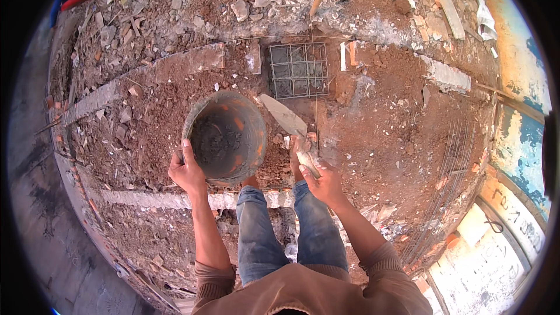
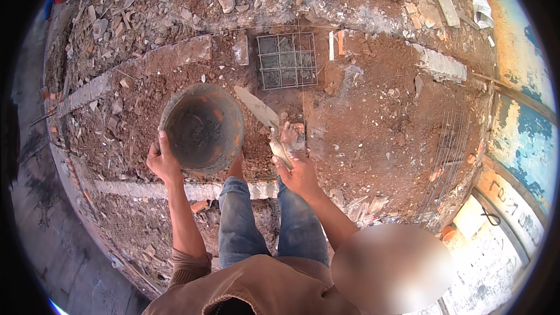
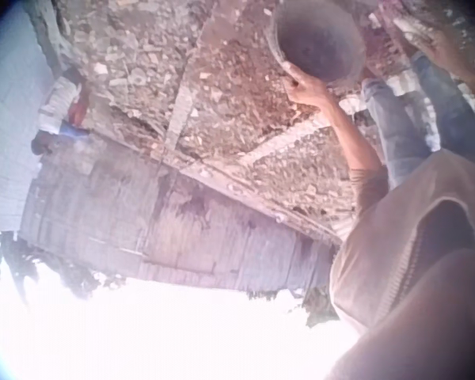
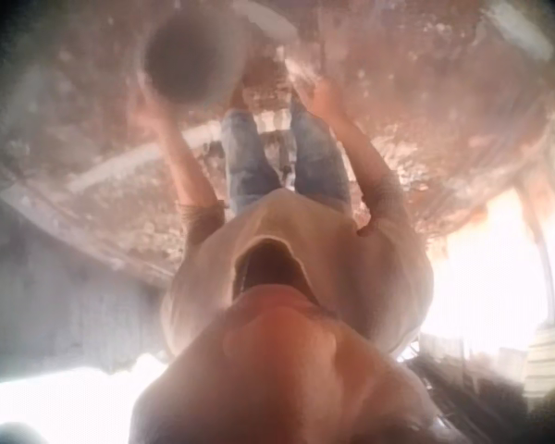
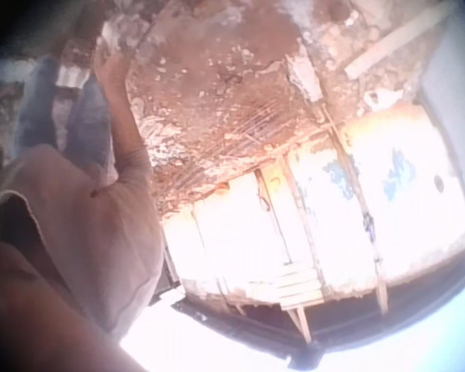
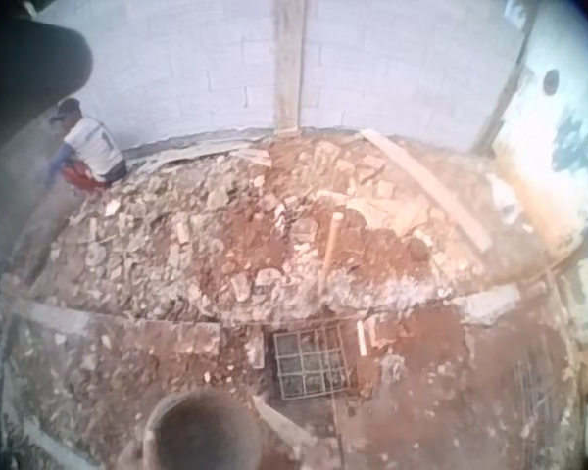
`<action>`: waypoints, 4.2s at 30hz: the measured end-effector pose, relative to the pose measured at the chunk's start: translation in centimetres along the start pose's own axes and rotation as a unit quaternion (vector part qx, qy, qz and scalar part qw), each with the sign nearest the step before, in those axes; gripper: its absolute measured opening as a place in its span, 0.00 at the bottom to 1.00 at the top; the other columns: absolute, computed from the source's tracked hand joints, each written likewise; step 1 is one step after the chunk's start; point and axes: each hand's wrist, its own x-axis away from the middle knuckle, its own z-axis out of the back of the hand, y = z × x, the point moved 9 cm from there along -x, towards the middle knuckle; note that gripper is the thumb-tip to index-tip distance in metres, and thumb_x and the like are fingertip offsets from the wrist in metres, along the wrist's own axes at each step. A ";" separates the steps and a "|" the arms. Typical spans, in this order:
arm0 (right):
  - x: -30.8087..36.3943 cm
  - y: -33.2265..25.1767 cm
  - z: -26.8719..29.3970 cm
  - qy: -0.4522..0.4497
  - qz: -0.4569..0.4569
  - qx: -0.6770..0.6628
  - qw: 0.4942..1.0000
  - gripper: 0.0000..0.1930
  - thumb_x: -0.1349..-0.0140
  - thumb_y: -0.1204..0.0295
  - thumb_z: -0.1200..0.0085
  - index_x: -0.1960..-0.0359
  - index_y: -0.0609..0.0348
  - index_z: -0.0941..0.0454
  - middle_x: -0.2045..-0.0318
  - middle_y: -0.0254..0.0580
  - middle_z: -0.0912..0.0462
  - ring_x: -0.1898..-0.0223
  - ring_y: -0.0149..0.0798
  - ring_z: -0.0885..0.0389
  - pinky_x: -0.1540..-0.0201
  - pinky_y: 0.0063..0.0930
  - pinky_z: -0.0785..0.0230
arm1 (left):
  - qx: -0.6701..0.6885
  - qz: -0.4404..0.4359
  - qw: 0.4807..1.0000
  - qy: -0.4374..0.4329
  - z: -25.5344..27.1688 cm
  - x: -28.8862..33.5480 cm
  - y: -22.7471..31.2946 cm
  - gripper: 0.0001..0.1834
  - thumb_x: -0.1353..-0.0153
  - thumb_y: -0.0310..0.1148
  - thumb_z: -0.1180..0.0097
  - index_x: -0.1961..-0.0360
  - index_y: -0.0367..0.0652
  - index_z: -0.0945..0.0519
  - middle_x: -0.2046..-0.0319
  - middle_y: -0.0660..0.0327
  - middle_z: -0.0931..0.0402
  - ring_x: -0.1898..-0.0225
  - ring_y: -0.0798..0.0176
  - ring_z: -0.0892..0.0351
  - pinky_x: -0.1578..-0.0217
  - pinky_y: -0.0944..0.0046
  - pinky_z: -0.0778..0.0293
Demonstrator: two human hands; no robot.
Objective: The person uses a trowel to apply cement mortar onto a brick structure and then clears debris from the ground by hand and with the trowel.
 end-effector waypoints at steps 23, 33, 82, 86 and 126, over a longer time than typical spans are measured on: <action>-9.4 -17.8 -3.0 -0.209 0.304 0.246 0.896 0.09 0.49 0.74 0.46 0.70 0.66 0.17 0.67 0.58 0.19 0.73 0.52 0.15 0.69 0.44 0.22 | -0.046 -0.221 0.968 -0.113 -6.1 -3.4 19.2 0.31 0.37 0.39 0.34 0.85 0.40 0.41 0.86 0.73 0.48 0.79 0.76 0.52 0.80 0.65 0.55; -9.8 -22.3 4.7 -0.096 0.322 0.363 0.869 0.10 0.47 0.73 0.45 0.67 0.66 0.17 0.73 0.52 0.16 0.71 0.43 0.14 0.73 0.36 0.22 | -0.054 -0.260 0.957 -0.121 -2.6 -0.1 24.6 0.26 0.39 0.39 0.33 0.85 0.36 0.33 0.89 0.65 0.42 0.82 0.74 0.48 0.83 0.65 0.46; 0.8 -24.3 13.0 -0.086 0.281 0.217 0.931 0.17 0.37 0.60 0.45 0.57 0.60 0.17 0.61 0.55 0.20 0.66 0.52 0.17 0.67 0.44 0.23 | 0.064 -0.128 0.989 0.033 10.8 0.8 24.6 0.27 0.32 0.40 0.41 0.85 0.41 0.37 0.85 0.74 0.44 0.79 0.77 0.49 0.80 0.67 0.52; -3.1 -29.7 11.5 -0.081 0.307 0.368 0.874 0.12 0.42 0.71 0.47 0.61 0.64 0.18 0.65 0.51 0.21 0.67 0.44 0.16 0.69 0.37 0.21 | 0.061 -0.222 0.973 -0.031 8.4 3.3 29.5 0.28 0.32 0.40 0.40 0.86 0.40 0.37 0.86 0.73 0.44 0.79 0.76 0.49 0.80 0.67 0.51; 4.9 -26.9 14.9 -0.314 -0.071 -0.517 0.793 0.14 0.29 0.63 0.50 0.61 0.65 0.23 0.80 0.41 0.23 0.89 0.30 0.29 0.91 0.25 0.38 | 0.138 -0.545 0.820 -0.106 12.1 15.7 45.0 0.22 0.39 0.27 0.36 0.85 0.39 0.34 0.89 0.65 0.35 0.86 0.71 0.40 0.82 0.69 0.45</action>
